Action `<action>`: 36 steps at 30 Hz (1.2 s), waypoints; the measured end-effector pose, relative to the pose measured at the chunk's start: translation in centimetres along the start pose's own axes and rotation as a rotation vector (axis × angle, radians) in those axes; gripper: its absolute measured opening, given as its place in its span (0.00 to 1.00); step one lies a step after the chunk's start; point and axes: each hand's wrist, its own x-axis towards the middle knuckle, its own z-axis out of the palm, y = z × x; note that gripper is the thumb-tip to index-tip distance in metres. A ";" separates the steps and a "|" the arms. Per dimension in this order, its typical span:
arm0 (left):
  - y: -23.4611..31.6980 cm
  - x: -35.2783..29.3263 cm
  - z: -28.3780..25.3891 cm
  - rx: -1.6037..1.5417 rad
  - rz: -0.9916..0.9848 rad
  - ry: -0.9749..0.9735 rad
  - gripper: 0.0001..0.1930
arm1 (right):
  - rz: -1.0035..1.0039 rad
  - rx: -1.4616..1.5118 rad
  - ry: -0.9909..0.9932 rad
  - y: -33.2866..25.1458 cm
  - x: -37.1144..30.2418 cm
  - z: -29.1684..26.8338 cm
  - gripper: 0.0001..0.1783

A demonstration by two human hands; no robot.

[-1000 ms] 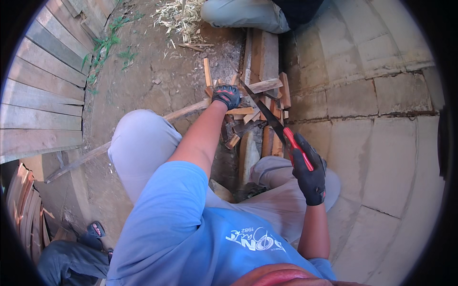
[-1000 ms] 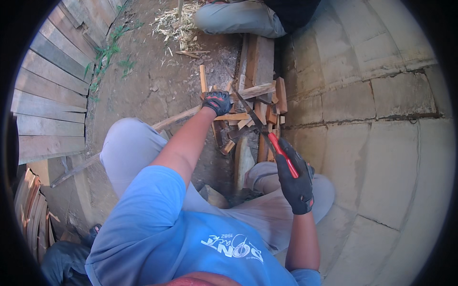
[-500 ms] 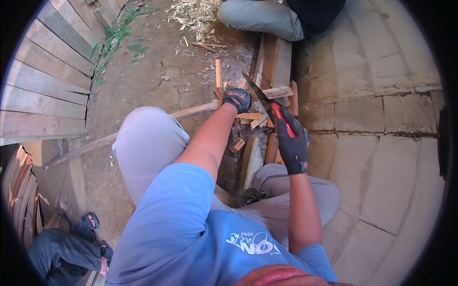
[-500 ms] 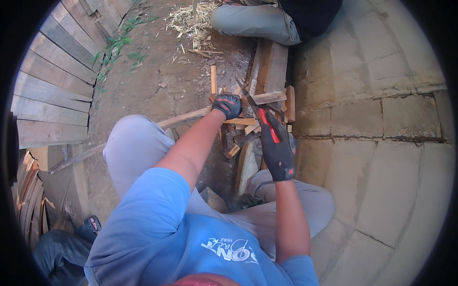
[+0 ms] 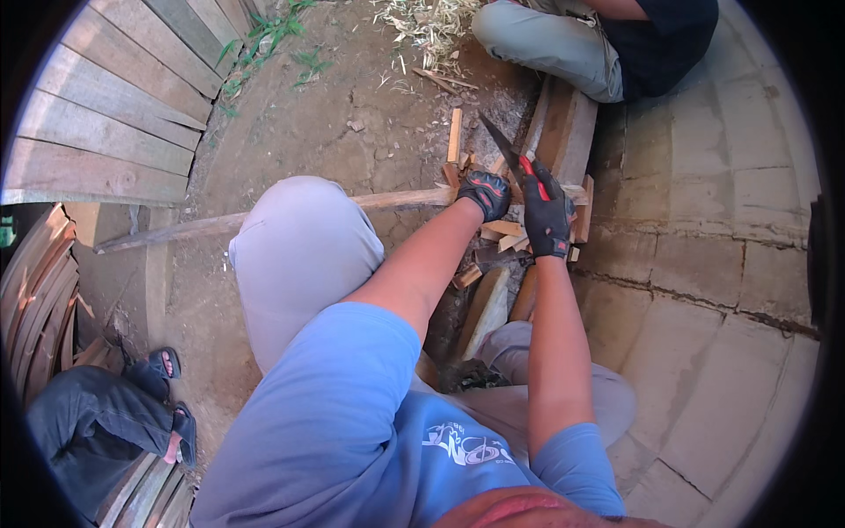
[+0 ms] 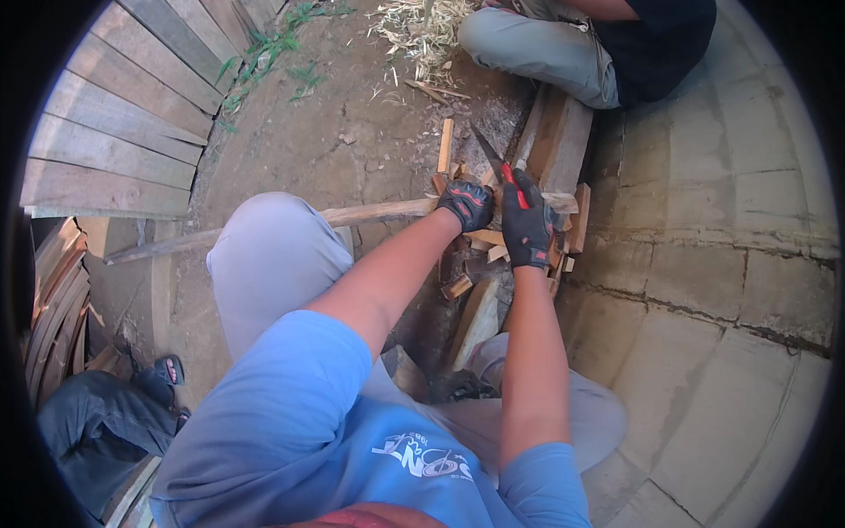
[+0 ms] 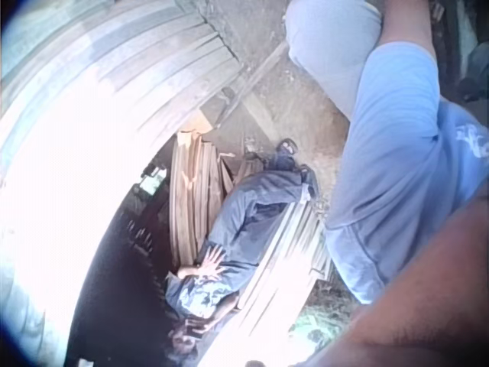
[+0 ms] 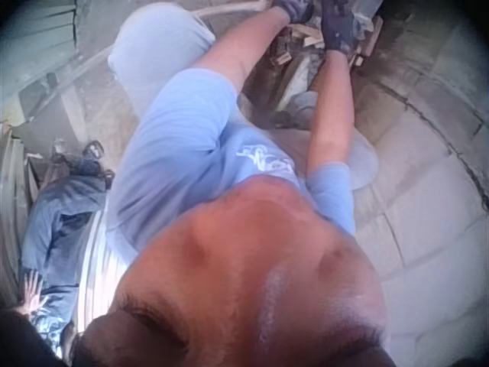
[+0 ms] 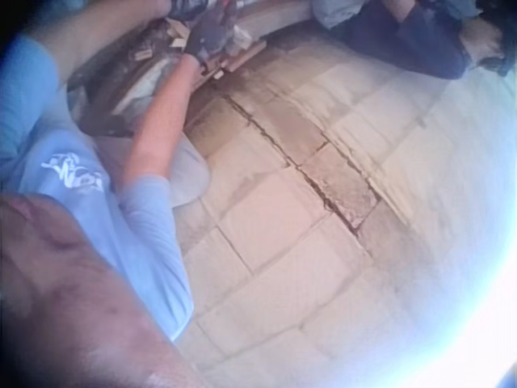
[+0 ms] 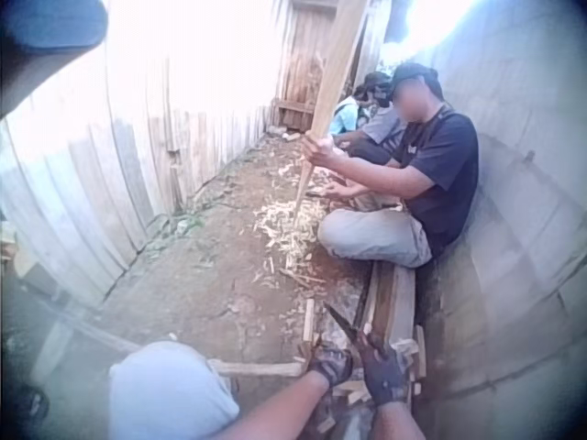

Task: The person sits on the ground and uses a red-handled machete to split a small piece of wood held between their legs. They repeatedly strike the wood to break it into smaller pieces, which accumulate on the ground. Another person is visible in the background working with larger planks.

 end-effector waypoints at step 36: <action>1.9 -1.6 0.9 0.163 0.081 0.068 0.19 | 0.454 -0.085 0.006 -12.5 -21.8 -19.6 0.24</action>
